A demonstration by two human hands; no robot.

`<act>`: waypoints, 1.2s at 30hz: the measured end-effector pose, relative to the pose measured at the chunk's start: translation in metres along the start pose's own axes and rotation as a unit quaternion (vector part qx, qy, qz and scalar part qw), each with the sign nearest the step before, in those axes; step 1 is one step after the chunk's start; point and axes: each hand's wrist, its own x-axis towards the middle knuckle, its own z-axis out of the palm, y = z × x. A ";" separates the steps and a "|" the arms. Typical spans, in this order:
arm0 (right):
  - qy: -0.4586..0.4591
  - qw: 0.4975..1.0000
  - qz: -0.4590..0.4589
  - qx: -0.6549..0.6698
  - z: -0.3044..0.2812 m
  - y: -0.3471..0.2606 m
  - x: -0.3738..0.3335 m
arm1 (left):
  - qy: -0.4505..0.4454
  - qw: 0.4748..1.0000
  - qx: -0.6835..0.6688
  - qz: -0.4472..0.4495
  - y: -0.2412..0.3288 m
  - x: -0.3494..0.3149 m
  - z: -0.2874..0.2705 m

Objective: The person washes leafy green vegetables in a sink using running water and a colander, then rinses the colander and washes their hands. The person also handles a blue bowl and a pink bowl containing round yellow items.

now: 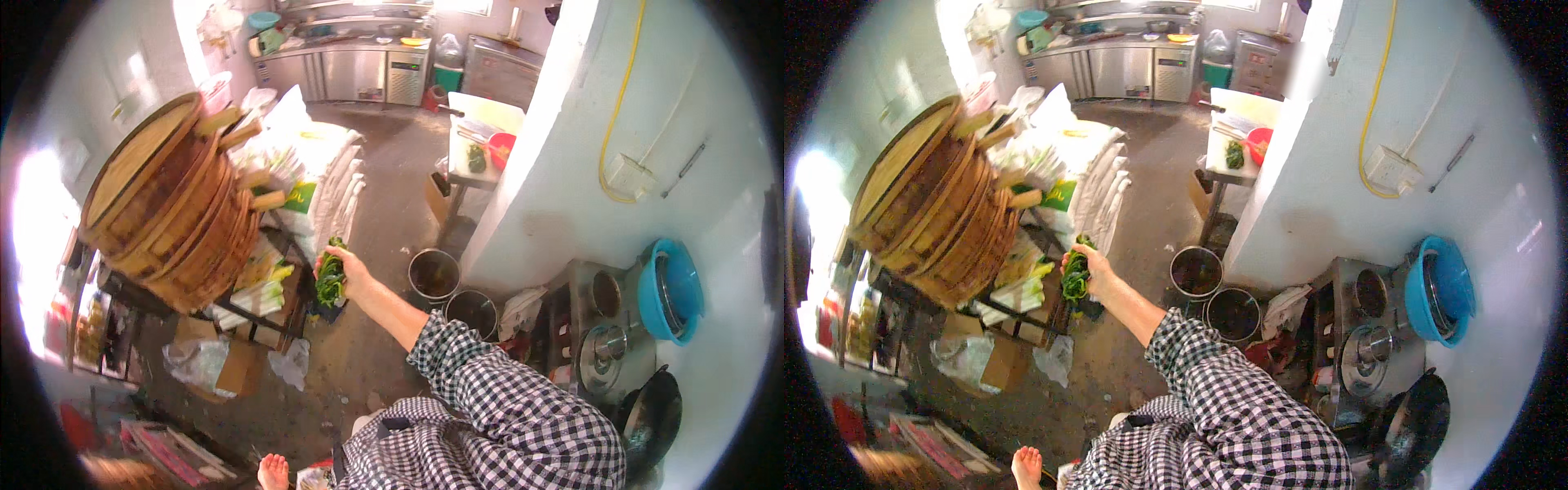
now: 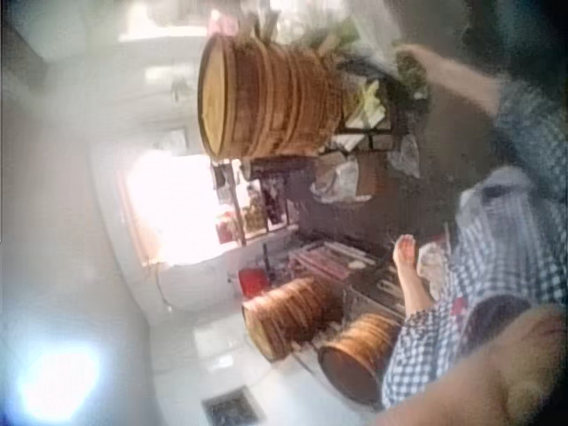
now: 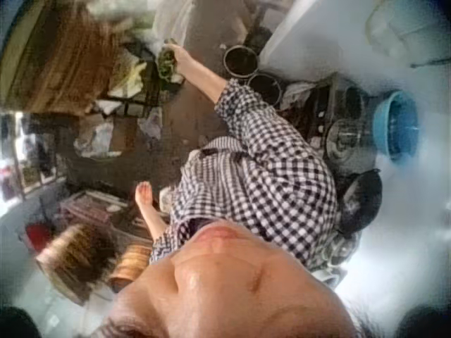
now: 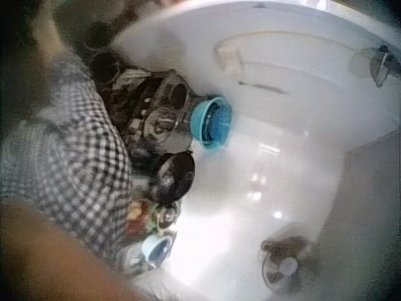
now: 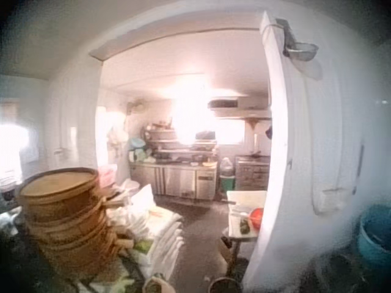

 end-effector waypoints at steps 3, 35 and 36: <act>-0.055 0.995 -0.076 -0.027 0.010 -0.088 0.028 | -0.028 0.996 0.088 -0.020 0.041 0.041 0.060; 0.610 0.393 -0.138 -0.674 -0.214 -0.697 0.200 | 0.110 0.954 0.278 -0.030 0.064 0.017 0.403; 0.610 0.415 -0.125 -0.664 -0.212 -0.700 0.202 | 0.079 0.964 0.252 -0.030 0.069 0.020 0.382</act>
